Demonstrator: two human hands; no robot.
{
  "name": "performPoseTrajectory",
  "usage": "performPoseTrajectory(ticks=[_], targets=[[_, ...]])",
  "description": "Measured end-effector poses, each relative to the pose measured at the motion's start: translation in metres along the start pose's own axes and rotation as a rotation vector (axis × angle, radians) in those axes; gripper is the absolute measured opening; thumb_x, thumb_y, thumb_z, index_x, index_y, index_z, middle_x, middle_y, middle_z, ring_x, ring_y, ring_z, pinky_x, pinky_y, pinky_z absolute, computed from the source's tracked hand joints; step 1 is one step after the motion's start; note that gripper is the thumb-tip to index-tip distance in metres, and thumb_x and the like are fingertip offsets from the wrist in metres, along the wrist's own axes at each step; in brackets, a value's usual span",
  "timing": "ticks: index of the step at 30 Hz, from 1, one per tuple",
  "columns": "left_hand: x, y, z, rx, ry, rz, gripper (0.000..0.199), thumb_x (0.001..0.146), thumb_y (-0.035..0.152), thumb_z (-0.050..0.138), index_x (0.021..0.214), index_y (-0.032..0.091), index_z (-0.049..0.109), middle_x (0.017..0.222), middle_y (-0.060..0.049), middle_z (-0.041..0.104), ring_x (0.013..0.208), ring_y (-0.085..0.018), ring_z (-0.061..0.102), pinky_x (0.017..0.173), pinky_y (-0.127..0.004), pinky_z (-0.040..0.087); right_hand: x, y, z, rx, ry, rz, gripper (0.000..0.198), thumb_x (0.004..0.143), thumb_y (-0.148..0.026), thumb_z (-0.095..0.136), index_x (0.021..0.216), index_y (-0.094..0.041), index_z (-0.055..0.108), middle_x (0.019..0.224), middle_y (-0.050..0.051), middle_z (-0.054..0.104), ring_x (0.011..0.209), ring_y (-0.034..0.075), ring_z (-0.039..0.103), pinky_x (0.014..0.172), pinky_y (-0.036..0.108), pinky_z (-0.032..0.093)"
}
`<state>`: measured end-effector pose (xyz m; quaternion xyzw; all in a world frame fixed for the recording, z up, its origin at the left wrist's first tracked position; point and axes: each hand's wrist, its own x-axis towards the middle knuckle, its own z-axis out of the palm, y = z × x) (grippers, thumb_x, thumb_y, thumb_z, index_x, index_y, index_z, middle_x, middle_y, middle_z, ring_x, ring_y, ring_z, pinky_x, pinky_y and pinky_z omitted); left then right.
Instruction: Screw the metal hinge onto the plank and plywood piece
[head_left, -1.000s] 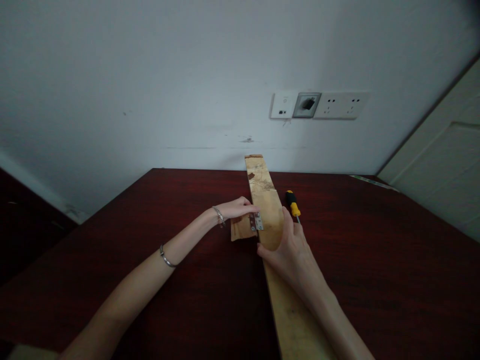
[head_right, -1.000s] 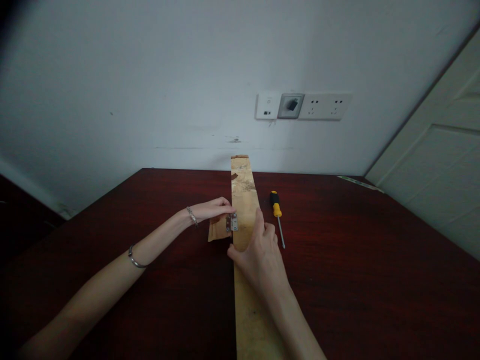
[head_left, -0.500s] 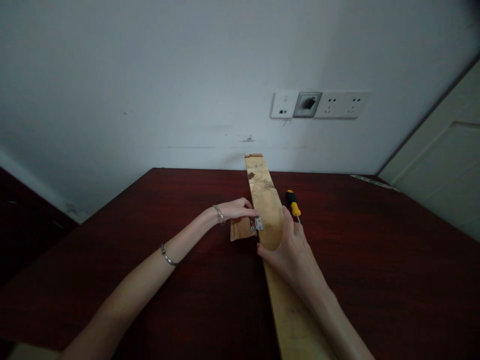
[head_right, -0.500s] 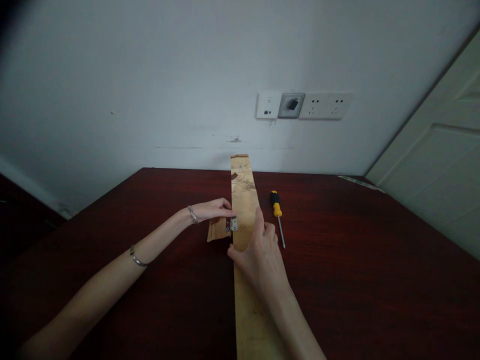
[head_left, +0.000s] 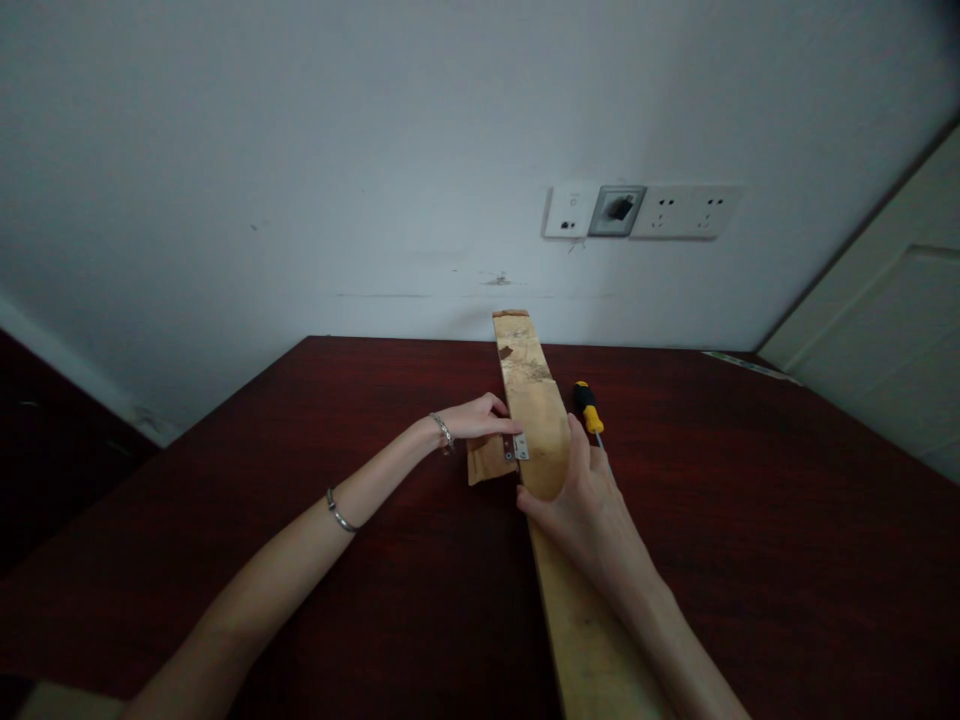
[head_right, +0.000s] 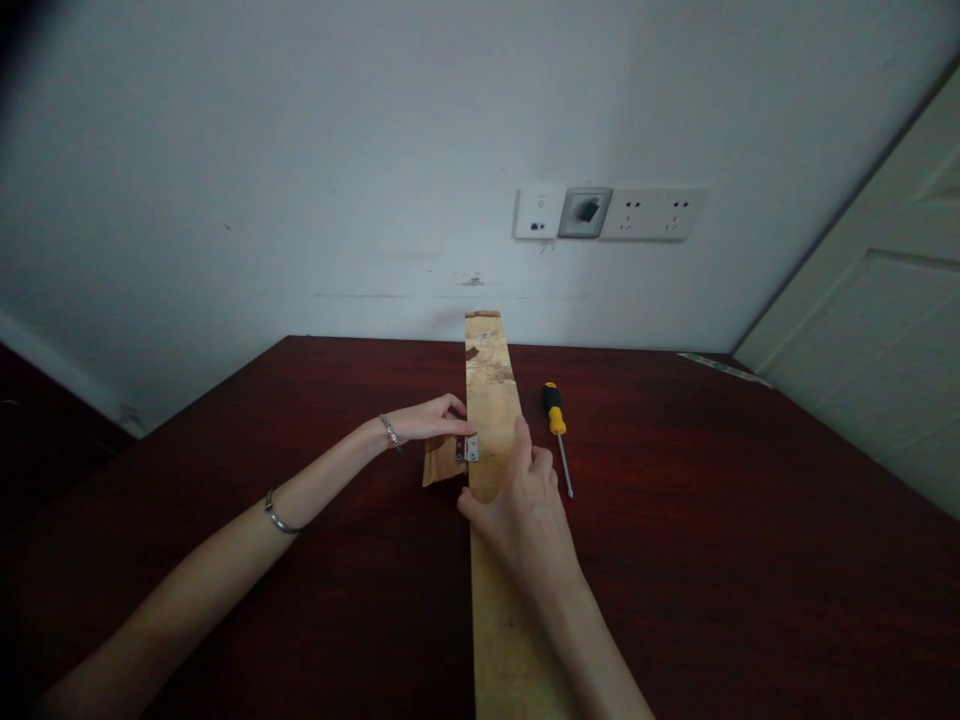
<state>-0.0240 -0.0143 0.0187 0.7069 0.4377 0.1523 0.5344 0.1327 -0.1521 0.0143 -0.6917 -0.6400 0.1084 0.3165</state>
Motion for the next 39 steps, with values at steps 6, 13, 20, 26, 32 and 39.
performPoseTrajectory(ticks=[6,13,20,26,32,39], targets=[[0.002,-0.007,-0.008,0.004,0.085,0.005,0.042,0.069,0.048,0.071,0.087,0.011,0.059,0.077,0.0,0.06,0.068,-0.01,0.053,0.059,-0.021,0.037,0.001,0.0,-0.001,-0.019,-0.036,0.055,0.097,0.068,-0.042,0.063,0.147,-0.016,0.013,0.119,0.02,0.047,0.106,0.039,0.056,0.084,0.049,0.047],[0.005,-0.009,-0.011,-0.3,-0.049,-0.01,0.034,0.06,0.024,0.081,0.083,0.01,0.06,0.075,-0.001,0.065,0.069,-0.01,0.059,0.068,-0.025,0.044,0.003,0.002,0.0,0.004,-0.034,0.021,0.096,0.068,-0.038,0.062,0.147,-0.015,0.012,0.124,0.022,0.045,0.117,0.042,0.049,0.084,0.048,0.047],[0.006,-0.015,-0.013,-0.403,-0.161,-0.034,0.046,0.052,0.014,0.085,0.088,0.01,0.057,0.074,-0.003,0.068,0.068,-0.012,0.065,0.07,-0.027,0.047,0.003,0.002,0.001,-0.012,-0.047,0.043,0.099,0.066,-0.041,0.063,0.147,-0.013,0.013,0.125,0.023,0.045,0.116,0.042,0.05,0.083,0.047,0.047],[0.007,-0.02,-0.015,-0.425,-0.169,-0.061,0.049,0.046,0.018,0.088,0.082,0.011,0.056,0.072,-0.002,0.068,0.066,-0.012,0.065,0.066,-0.025,0.047,0.003,0.003,0.001,0.024,-0.033,0.007,0.097,0.066,-0.039,0.062,0.146,-0.01,0.015,0.124,0.024,0.046,0.117,0.041,0.049,0.083,0.046,0.048],[0.005,-0.019,-0.016,-0.374,-0.2,-0.036,0.053,0.045,0.022,0.089,0.084,0.011,0.055,0.073,-0.004,0.069,0.066,-0.013,0.066,0.066,-0.026,0.048,0.004,0.004,0.001,0.033,-0.026,-0.004,0.097,0.066,-0.039,0.063,0.145,-0.009,0.017,0.123,0.024,0.047,0.115,0.04,0.051,0.085,0.046,0.048],[0.007,-0.021,-0.013,-0.242,-0.219,-0.005,0.057,0.045,0.026,0.089,0.085,0.013,0.051,0.074,-0.004,0.069,0.065,-0.015,0.066,0.066,-0.029,0.049,0.003,0.0,-0.001,0.032,-0.06,0.042,0.097,0.065,-0.038,0.064,0.145,-0.012,0.017,0.123,0.022,0.048,0.114,0.038,0.053,0.089,0.046,0.046]])
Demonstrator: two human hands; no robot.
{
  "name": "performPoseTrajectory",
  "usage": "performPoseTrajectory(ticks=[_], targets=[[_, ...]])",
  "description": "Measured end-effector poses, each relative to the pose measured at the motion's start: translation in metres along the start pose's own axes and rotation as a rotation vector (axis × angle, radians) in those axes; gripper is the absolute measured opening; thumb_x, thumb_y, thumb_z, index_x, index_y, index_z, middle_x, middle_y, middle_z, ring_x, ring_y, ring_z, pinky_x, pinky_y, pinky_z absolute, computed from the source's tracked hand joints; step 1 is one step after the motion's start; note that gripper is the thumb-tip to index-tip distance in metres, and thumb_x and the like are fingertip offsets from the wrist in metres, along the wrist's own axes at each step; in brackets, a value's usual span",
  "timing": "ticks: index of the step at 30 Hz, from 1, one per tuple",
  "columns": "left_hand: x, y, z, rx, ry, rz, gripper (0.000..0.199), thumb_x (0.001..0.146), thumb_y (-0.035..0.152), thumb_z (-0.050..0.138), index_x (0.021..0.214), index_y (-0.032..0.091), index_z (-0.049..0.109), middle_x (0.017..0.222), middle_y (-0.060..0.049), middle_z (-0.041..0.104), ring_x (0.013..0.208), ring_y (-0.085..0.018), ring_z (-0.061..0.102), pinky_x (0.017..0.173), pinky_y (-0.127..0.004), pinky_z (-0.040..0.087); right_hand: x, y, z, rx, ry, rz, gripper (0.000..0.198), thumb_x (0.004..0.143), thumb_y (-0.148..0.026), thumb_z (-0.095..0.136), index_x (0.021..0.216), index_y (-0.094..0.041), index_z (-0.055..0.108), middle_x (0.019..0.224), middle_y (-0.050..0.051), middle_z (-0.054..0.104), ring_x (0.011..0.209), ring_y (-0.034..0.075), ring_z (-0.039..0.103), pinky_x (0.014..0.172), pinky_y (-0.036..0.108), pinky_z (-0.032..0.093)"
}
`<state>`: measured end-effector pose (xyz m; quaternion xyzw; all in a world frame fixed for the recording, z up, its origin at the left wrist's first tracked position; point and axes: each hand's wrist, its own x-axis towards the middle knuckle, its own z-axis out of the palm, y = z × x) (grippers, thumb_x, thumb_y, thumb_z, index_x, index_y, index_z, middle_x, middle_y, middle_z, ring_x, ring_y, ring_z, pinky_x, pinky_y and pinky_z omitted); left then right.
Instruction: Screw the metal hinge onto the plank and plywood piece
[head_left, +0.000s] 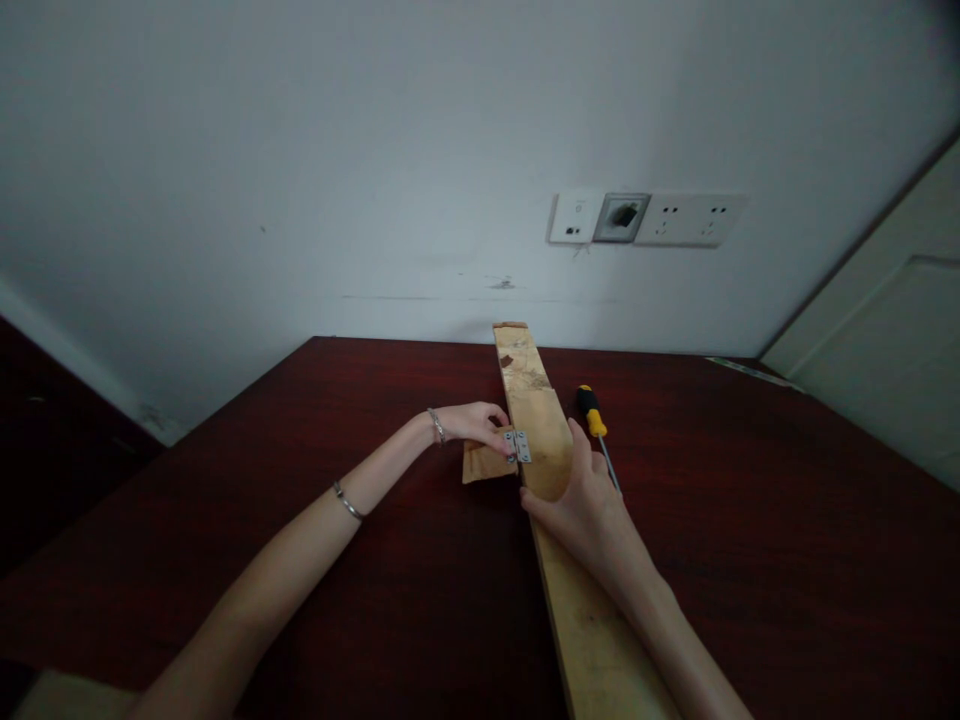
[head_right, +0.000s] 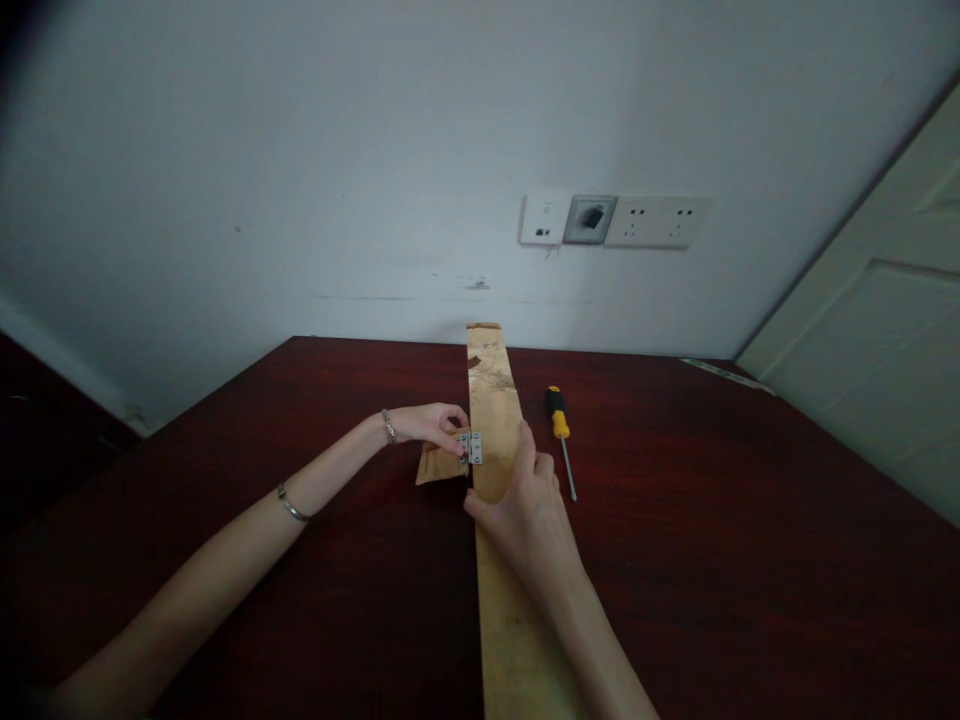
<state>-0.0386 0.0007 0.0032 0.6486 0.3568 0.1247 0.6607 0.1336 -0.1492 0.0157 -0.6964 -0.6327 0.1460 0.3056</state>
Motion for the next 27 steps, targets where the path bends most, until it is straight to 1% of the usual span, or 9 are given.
performPoseTrajectory(ticks=[7,13,21,24,27], targets=[[-0.0018,0.0016,0.0028,0.074,-0.001,-0.009,0.062,0.044,0.033,0.089,0.087,0.015,0.048,0.076,-0.003,0.069,0.066,-0.017,0.066,0.062,-0.03,0.05,-0.0004,-0.0009,-0.0013,0.003,0.006,-0.004,0.097,0.065,-0.038,0.064,0.145,-0.011,0.016,0.126,0.023,0.046,0.118,0.039,0.049,0.087,0.045,0.047],[-0.002,0.0011,0.0045,0.088,0.023,0.032,0.061,0.045,0.032,0.088,0.086,0.016,0.047,0.074,-0.002,0.067,0.066,-0.017,0.065,0.062,-0.029,0.048,-0.0005,0.0006,-0.001,0.011,0.022,-0.029,0.098,0.067,-0.04,0.062,0.147,-0.014,0.013,0.126,0.024,0.046,0.116,0.041,0.05,0.081,0.047,0.048],[-0.0033,0.0029,0.0051,0.089,0.032,0.007,0.059,0.046,0.029,0.088,0.087,0.016,0.048,0.075,-0.001,0.067,0.066,-0.017,0.064,0.063,-0.029,0.047,0.0004,0.0008,-0.0006,0.0,0.011,-0.014,0.096,0.066,-0.041,0.062,0.145,-0.012,0.016,0.124,0.024,0.047,0.116,0.041,0.049,0.079,0.046,0.048],[-0.0055,0.0064,0.0037,0.056,0.046,0.011,0.049,0.054,0.027,0.085,0.088,0.014,0.052,0.078,-0.002,0.067,0.072,-0.015,0.064,0.067,-0.028,0.047,0.0008,0.0013,0.0004,0.0,0.024,-0.026,0.096,0.066,-0.041,0.061,0.145,-0.011,0.015,0.124,0.024,0.047,0.117,0.041,0.048,0.081,0.046,0.047],[-0.0057,0.0082,0.0009,0.051,0.116,0.04,0.032,0.065,0.026,0.078,0.086,0.012,0.058,0.08,-0.002,0.067,0.075,-0.012,0.062,0.07,-0.023,0.046,0.0006,0.0006,0.0005,-0.004,0.02,-0.021,0.096,0.066,-0.04,0.061,0.146,-0.012,0.015,0.125,0.023,0.046,0.118,0.04,0.049,0.084,0.045,0.046]])
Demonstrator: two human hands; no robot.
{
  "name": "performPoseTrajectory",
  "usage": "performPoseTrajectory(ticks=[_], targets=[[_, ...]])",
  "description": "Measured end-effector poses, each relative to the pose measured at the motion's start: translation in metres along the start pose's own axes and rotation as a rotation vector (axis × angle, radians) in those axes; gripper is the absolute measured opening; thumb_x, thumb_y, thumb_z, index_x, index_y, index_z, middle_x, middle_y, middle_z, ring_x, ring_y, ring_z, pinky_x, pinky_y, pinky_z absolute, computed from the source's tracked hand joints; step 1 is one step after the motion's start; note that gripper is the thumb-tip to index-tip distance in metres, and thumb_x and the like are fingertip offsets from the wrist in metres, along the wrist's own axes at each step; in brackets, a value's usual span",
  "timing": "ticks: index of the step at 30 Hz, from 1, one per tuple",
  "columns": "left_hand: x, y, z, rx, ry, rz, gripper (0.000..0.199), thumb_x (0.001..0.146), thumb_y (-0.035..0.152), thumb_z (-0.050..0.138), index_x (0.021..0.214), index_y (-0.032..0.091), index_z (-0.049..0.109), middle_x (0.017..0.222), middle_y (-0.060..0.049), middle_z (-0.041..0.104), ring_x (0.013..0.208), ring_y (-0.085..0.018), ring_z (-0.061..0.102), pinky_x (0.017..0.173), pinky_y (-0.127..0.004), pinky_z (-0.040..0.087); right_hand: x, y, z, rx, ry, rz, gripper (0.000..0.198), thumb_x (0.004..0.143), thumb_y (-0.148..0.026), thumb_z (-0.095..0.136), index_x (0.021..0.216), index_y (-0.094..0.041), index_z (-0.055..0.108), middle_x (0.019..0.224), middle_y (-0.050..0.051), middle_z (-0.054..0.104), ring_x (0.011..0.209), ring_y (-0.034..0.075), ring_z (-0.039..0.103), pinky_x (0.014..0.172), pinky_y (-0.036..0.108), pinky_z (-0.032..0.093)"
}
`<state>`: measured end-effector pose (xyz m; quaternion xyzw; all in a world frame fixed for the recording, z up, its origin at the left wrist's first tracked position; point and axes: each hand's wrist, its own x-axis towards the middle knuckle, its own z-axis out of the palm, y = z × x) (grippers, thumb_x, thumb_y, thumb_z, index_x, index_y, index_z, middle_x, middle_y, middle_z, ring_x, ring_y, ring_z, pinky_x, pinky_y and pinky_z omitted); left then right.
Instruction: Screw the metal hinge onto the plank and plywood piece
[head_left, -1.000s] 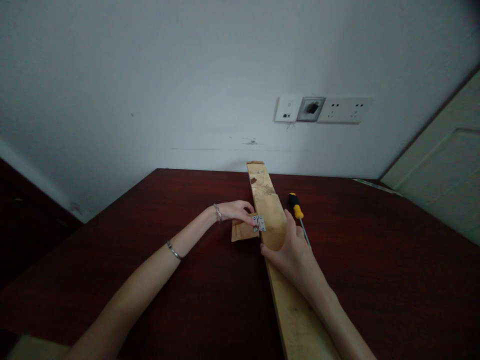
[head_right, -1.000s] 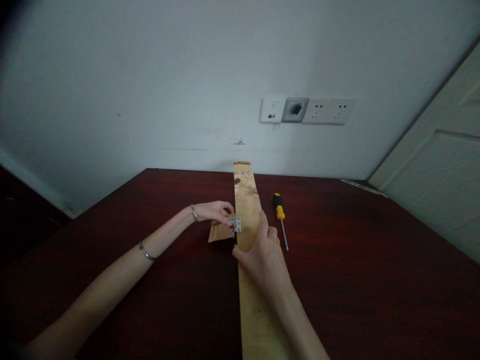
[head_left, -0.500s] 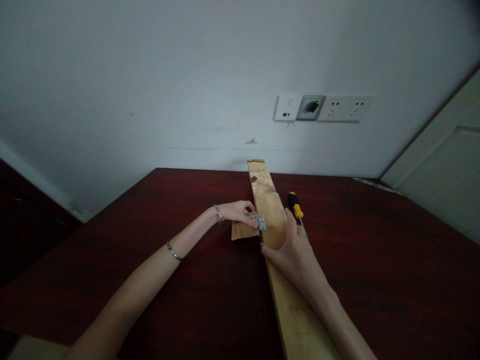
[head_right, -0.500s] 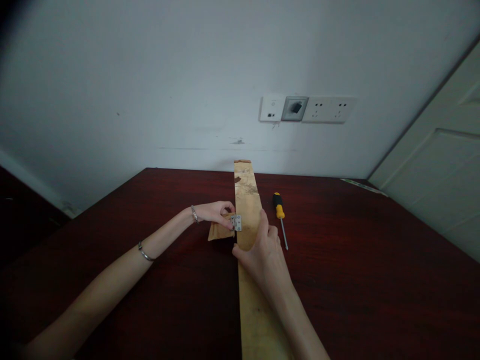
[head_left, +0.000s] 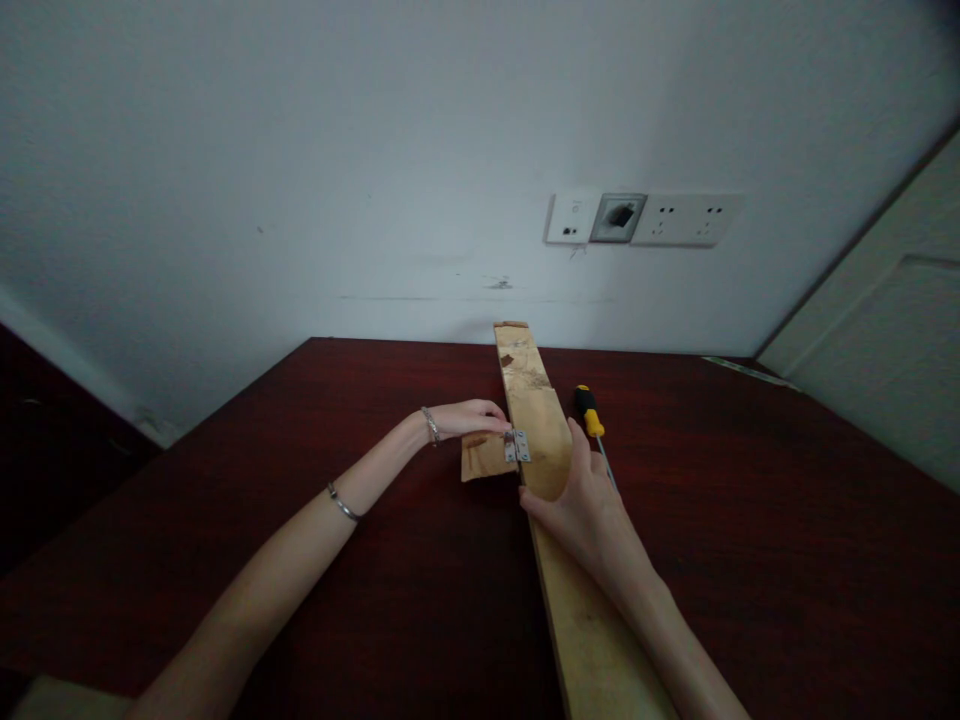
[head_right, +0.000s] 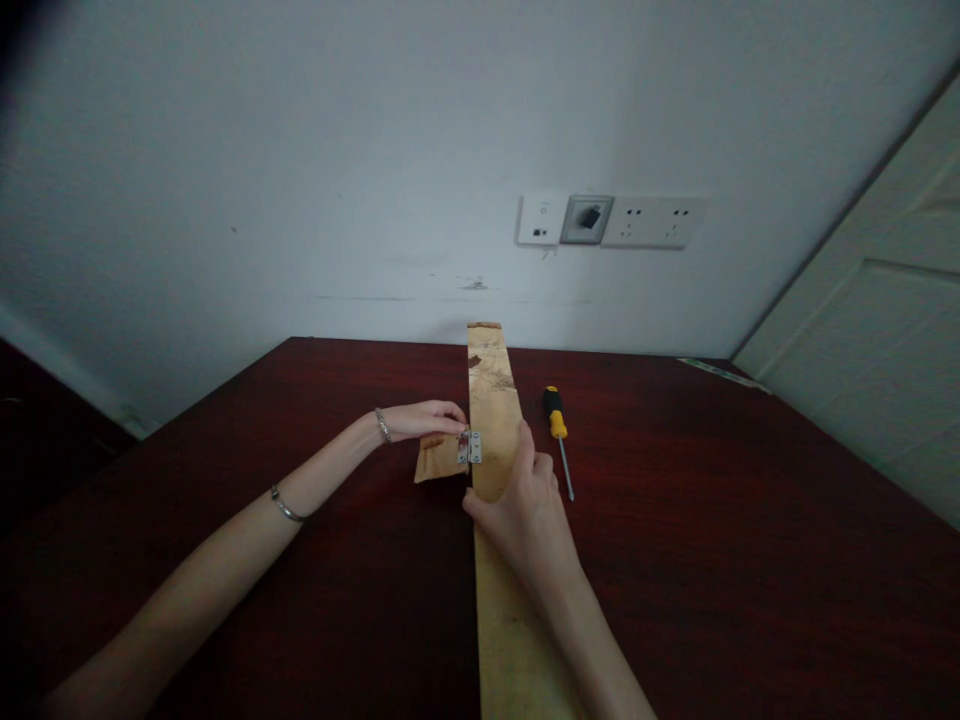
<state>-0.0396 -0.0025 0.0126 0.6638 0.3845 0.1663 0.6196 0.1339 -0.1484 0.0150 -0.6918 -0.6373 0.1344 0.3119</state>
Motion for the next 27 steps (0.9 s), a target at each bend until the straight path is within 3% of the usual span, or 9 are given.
performPoseTrajectory(ticks=[12,20,27], targets=[[0.004,-0.004,0.002,-0.085,0.031,-0.042,0.036,0.061,0.016,0.081,0.084,0.012,0.053,0.071,0.0,0.066,0.068,-0.009,0.061,0.068,-0.023,0.045,-0.001,-0.002,-0.001,-0.086,-0.043,0.056,0.097,0.068,-0.044,0.061,0.147,-0.015,0.012,0.116,0.019,0.051,0.107,0.038,0.056,0.082,0.045,0.046],[0.002,-0.004,-0.006,-0.099,-0.06,-0.045,0.029,0.063,0.021,0.078,0.085,0.012,0.061,0.08,-0.001,0.067,0.073,-0.011,0.062,0.068,-0.023,0.047,-0.001,0.0,0.0,-0.015,-0.037,0.058,0.098,0.067,-0.045,0.063,0.147,-0.016,0.014,0.113,0.018,0.052,0.102,0.036,0.059,0.079,0.045,0.047],[0.0,-0.004,-0.012,-0.198,-0.095,-0.075,0.039,0.057,0.016,0.079,0.091,0.012,0.061,0.08,-0.002,0.068,0.071,-0.012,0.063,0.066,-0.023,0.048,0.008,0.007,0.004,0.059,-0.11,0.153,0.114,0.061,-0.054,0.067,0.148,-0.007,0.01,0.121,0.025,0.051,0.11,0.036,0.057,0.081,0.044,0.047]])
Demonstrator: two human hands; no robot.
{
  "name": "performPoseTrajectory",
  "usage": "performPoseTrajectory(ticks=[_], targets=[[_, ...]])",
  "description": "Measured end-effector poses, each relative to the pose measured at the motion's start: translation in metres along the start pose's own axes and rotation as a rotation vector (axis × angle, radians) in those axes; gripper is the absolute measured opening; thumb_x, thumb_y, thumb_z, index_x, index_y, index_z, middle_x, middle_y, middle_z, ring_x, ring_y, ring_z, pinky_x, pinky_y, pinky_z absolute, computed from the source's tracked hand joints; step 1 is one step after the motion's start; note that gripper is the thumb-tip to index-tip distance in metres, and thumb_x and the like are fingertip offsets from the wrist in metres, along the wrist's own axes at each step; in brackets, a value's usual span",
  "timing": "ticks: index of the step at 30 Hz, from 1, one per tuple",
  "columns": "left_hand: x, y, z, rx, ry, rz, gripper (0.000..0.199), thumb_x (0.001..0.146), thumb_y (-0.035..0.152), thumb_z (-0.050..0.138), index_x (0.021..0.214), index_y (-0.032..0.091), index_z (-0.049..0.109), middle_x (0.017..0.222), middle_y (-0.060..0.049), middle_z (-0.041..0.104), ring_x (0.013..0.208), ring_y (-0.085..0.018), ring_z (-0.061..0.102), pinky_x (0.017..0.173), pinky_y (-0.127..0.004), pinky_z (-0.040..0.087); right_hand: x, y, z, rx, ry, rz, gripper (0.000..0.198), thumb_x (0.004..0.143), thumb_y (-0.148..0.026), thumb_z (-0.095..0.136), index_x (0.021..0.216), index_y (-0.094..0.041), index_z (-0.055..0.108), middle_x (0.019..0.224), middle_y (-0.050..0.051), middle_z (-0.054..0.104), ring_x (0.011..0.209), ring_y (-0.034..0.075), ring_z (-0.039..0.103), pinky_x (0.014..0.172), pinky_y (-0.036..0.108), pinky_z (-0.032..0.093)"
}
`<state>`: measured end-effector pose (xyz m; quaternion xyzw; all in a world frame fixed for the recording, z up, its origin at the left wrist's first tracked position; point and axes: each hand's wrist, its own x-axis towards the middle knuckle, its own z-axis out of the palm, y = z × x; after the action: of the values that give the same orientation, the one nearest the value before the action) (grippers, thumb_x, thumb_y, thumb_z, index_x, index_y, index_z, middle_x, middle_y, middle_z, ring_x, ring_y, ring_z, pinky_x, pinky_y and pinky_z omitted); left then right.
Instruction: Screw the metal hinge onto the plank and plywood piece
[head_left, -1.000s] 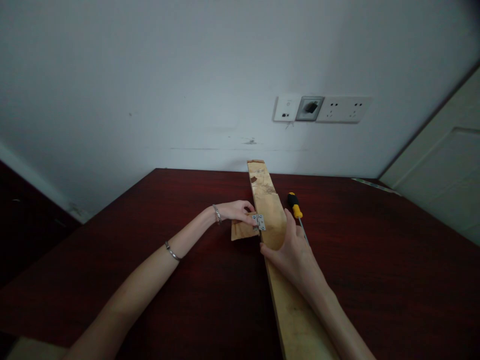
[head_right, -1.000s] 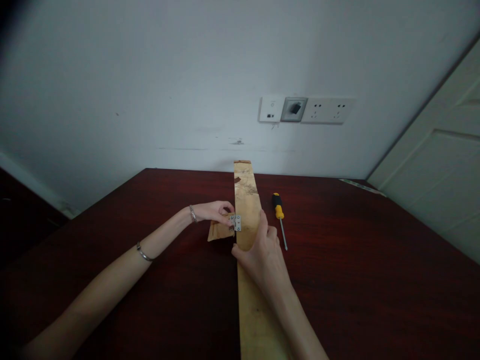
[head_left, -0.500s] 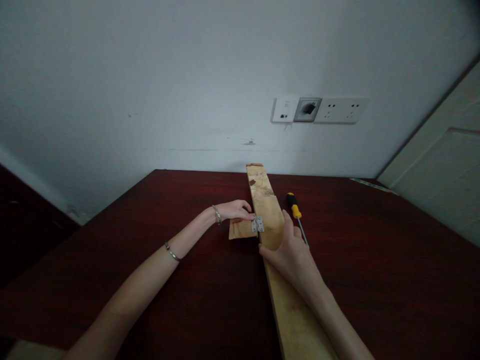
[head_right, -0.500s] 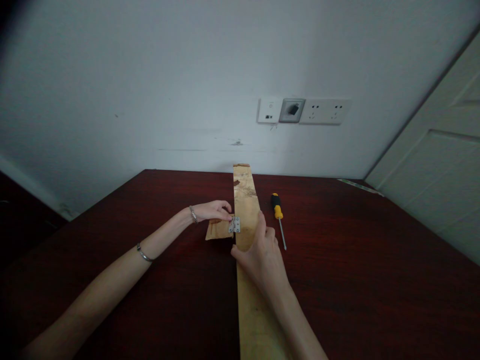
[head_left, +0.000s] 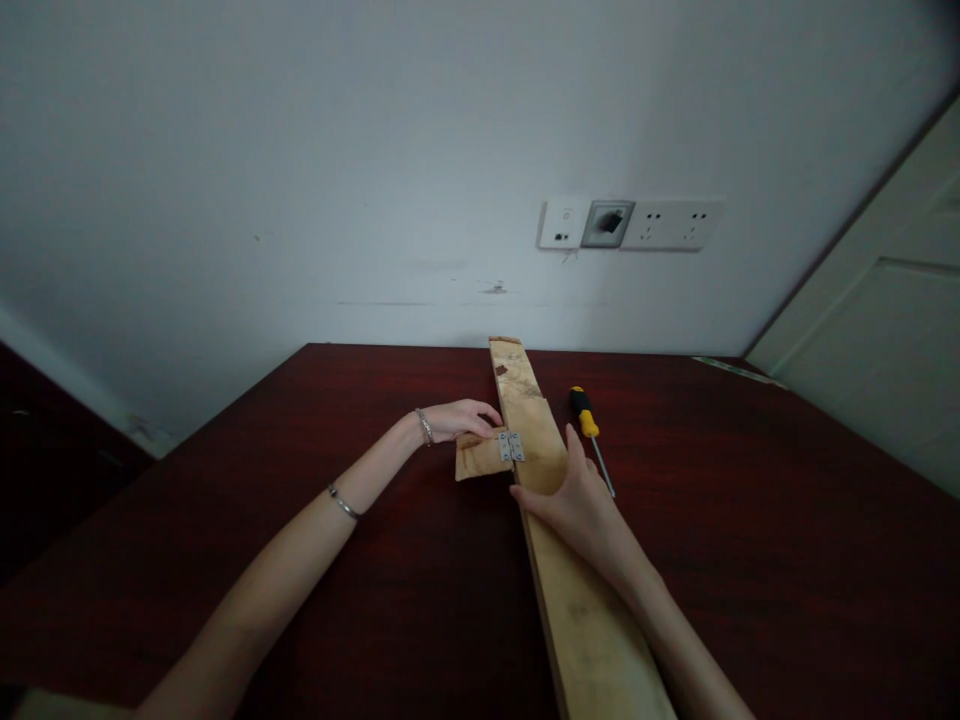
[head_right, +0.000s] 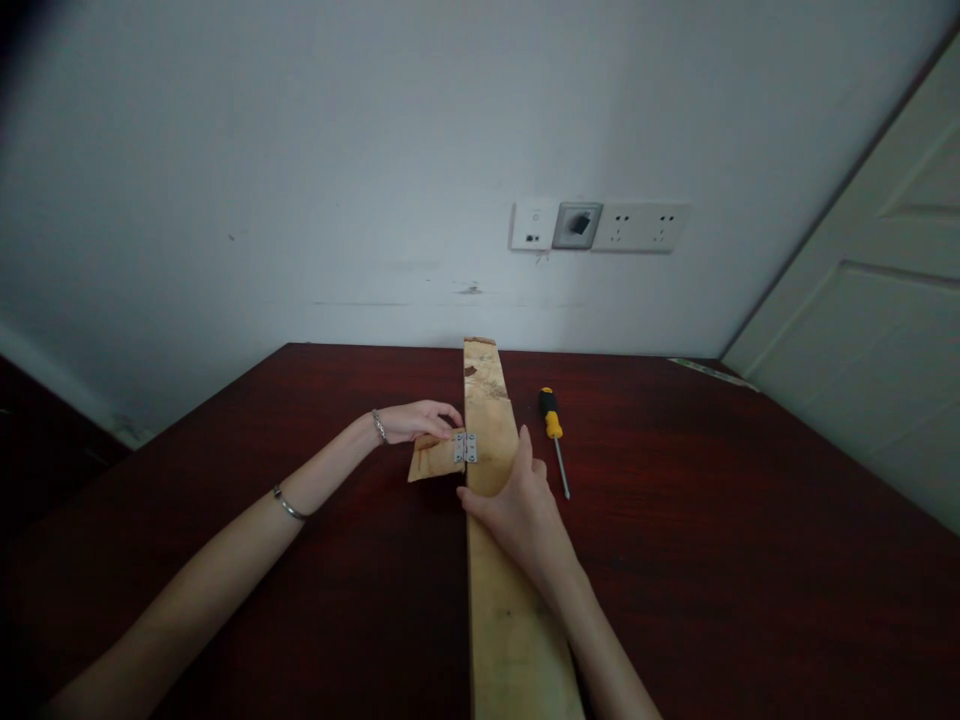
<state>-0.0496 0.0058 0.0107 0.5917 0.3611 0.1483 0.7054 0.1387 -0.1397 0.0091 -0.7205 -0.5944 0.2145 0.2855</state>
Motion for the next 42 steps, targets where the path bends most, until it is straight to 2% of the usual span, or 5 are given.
performPoseTrajectory(ticks=[11,17,26,33,42], targets=[[0.004,-0.004,-0.004,0.002,0.031,-0.025,0.044,0.056,0.014,0.078,0.098,0.011,0.065,0.082,-0.003,0.07,0.073,-0.013,0.064,0.069,-0.024,0.049,0.003,0.006,0.005,-0.014,0.005,-0.028,0.108,0.065,-0.05,0.065,0.147,-0.005,0.012,0.119,0.025,0.054,0.106,0.035,0.059,0.079,0.043,0.046],[0.007,-0.011,-0.008,0.037,-0.01,-0.042,0.046,0.058,0.014,0.075,0.102,0.01,0.063,0.08,-0.003,0.069,0.072,-0.012,0.064,0.068,-0.023,0.049,0.002,0.004,0.008,-0.059,-0.018,-0.005,0.106,0.065,-0.049,0.064,0.146,-0.004,0.013,0.114,0.025,0.053,0.101,0.035,0.061,0.079,0.042,0.046],[0.006,-0.011,-0.005,0.103,0.018,-0.069,0.047,0.056,0.013,0.073,0.101,0.01,0.06,0.076,-0.002,0.069,0.07,-0.012,0.063,0.067,-0.023,0.048,0.0,0.008,0.019,-0.202,0.087,-0.09,0.1,0.065,-0.044,0.062,0.143,0.0,0.019,0.1,0.02,0.056,0.1,0.038,0.056,0.087,0.045,0.04],[0.008,-0.012,-0.005,0.158,0.039,-0.086,0.048,0.056,0.013,0.07,0.103,0.01,0.058,0.077,-0.002,0.068,0.069,-0.012,0.063,0.063,-0.022,0.047,0.004,0.015,0.028,-0.238,0.143,-0.144,0.093,0.062,-0.04,0.064,0.138,-0.001,0.029,0.094,0.016,0.056,0.092,0.034,0.053,0.084,0.041,0.039],[0.01,-0.012,-0.006,0.189,0.047,-0.09,0.05,0.058,0.012,0.068,0.108,0.01,0.058,0.077,-0.001,0.068,0.07,-0.012,0.062,0.064,-0.022,0.046,0.005,0.018,0.034,-0.231,0.179,-0.154,0.088,0.062,-0.041,0.064,0.135,-0.003,0.033,0.096,0.016,0.054,0.093,0.032,0.05,0.083,0.041,0.038]])
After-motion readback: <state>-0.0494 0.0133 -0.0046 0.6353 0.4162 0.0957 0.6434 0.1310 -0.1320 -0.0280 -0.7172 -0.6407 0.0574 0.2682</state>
